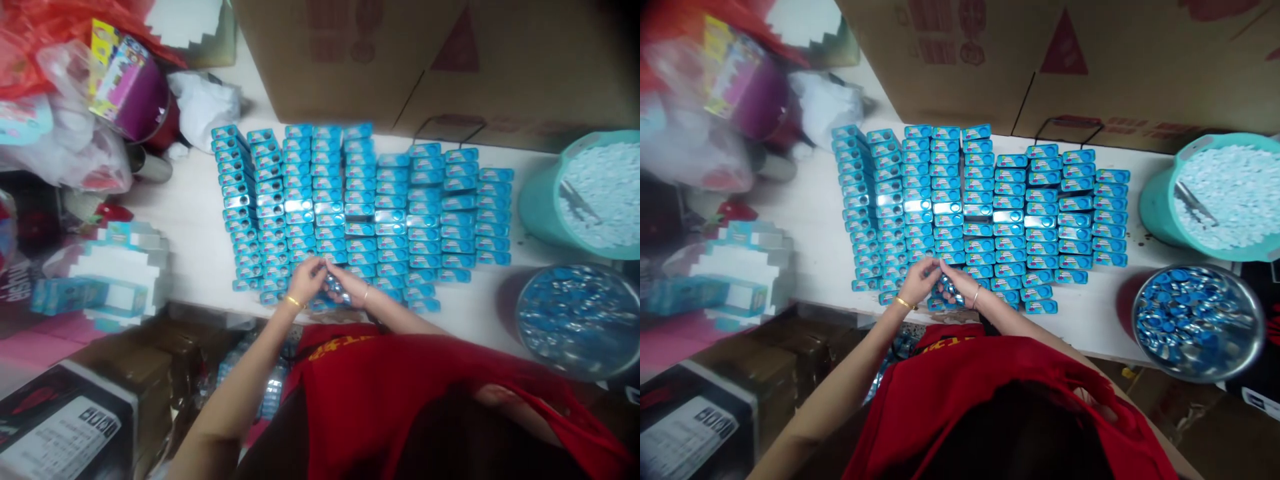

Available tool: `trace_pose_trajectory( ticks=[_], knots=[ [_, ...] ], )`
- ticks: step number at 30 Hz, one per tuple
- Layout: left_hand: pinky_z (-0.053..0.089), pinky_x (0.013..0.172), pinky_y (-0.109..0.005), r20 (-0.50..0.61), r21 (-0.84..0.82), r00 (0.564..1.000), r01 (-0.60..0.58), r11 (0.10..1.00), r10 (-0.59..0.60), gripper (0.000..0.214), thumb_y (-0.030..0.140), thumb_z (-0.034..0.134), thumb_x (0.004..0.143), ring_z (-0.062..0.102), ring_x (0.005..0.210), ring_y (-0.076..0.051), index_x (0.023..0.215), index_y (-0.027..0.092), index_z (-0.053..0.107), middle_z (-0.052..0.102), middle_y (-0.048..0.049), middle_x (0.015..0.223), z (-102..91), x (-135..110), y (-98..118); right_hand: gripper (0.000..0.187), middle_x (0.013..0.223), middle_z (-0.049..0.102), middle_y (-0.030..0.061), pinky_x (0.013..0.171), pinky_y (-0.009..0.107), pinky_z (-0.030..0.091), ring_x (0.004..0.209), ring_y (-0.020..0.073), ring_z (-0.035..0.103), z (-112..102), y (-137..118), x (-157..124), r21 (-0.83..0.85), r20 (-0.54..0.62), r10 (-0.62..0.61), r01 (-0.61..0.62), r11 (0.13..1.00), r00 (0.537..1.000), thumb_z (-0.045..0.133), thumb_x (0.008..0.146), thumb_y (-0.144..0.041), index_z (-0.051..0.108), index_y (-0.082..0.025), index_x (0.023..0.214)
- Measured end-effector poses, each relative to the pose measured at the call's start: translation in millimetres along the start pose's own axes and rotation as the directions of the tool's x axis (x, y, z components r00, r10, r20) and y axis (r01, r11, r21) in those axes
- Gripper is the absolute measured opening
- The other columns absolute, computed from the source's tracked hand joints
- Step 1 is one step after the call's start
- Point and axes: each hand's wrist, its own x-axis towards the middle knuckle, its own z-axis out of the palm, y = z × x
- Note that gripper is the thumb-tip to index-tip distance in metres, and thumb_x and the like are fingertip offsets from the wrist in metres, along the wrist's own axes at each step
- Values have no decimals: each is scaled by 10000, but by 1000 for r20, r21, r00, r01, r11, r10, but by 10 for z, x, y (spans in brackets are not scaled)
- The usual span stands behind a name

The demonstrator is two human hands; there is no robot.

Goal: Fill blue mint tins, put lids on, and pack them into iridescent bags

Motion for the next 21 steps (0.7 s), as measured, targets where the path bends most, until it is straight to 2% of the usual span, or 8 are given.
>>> trace_pose_trajectory(
  ticks=[3, 6, 8, 11, 15, 17, 19, 21],
  knots=[
    [482, 709, -254, -183, -26, 968, 171, 985, -173, 115, 211, 507, 814, 597, 733, -136, 855, 164, 604, 646, -21, 797, -35, 13, -168, 331, 588, 561, -20, 282, 153, 318, 375, 75, 480, 10, 70, -38, 25, 65, 35, -37, 999, 997, 504, 897, -482, 591, -163, 872],
    [472, 688, -260, -302, 158, 915, 324, 933, -267, 101, 252, 590, 781, 604, 714, -152, 828, 163, 589, 646, -29, 761, -156, 183, -233, 243, 637, 585, -14, 289, 157, 318, 399, 81, 499, -20, 77, -72, 70, 120, 16, -25, 997, 993, 478, 906, -360, 613, -165, 958],
    [465, 693, -278, -287, 351, 911, 387, 853, -295, 129, 293, 624, 775, 625, 747, -185, 810, 171, 602, 662, -49, 760, -219, 329, -193, 250, 658, 596, -9, 297, 167, 333, 405, 85, 502, -44, 66, -86, 65, 118, -32, 24, 998, 993, 501, 899, -368, 617, -167, 989],
    [465, 727, -320, -192, 587, 904, 418, 694, -382, 188, 367, 627, 784, 653, 871, -263, 801, 181, 646, 700, -113, 865, -260, 525, -91, 281, 658, 598, -6, 303, 178, 347, 402, 87, 495, -63, 51, -90, 56, 90, -64, 59, 997, 994, 521, 899, -420, 618, -168, 976],
    [476, 753, -370, -131, 716, 870, 415, 561, -476, 334, 480, 600, 796, 644, 962, -341, 826, 162, 696, 699, -190, 971, -272, 666, -32, 301, 647, 595, -4, 298, 176, 335, 403, 86, 489, -61, 33, -69, 71, 66, -36, 31, 997, 997, 499, 914, -440, 617, -168, 967],
    [480, 755, -382, -135, 730, 869, 412, 545, -476, 368, 495, 589, 804, 642, 966, -353, 843, 148, 704, 695, -206, 969, -279, 667, -30, 315, 638, 591, -6, 302, 173, 337, 404, 84, 486, -59, 25, -56, 90, 49, -14, 10, 996, 999, 487, 921, -449, 616, -165, 969],
    [480, 754, -381, -132, 720, 886, 394, 571, -444, 349, 471, 589, 813, 645, 945, -341, 857, 144, 701, 694, -199, 947, -277, 608, -28, 322, 632, 586, -10, 305, 169, 336, 406, 80, 485, -63, 21, -53, 116, 34, 6, -10, 993, 999, 482, 925, -453, 610, -162, 973],
    [479, 747, -358, -107, 640, 928, 339, 689, -357, 311, 430, 584, 829, 651, 881, -291, 917, 150, 688, 694, -155, 892, -253, 481, -24, 323, 633, 586, -12, 311, 164, 336, 410, 76, 486, -72, 26, -64, 143, 39, 13, -18, 990, 999, 481, 928, -455, 601, -160, 979]
  ],
)
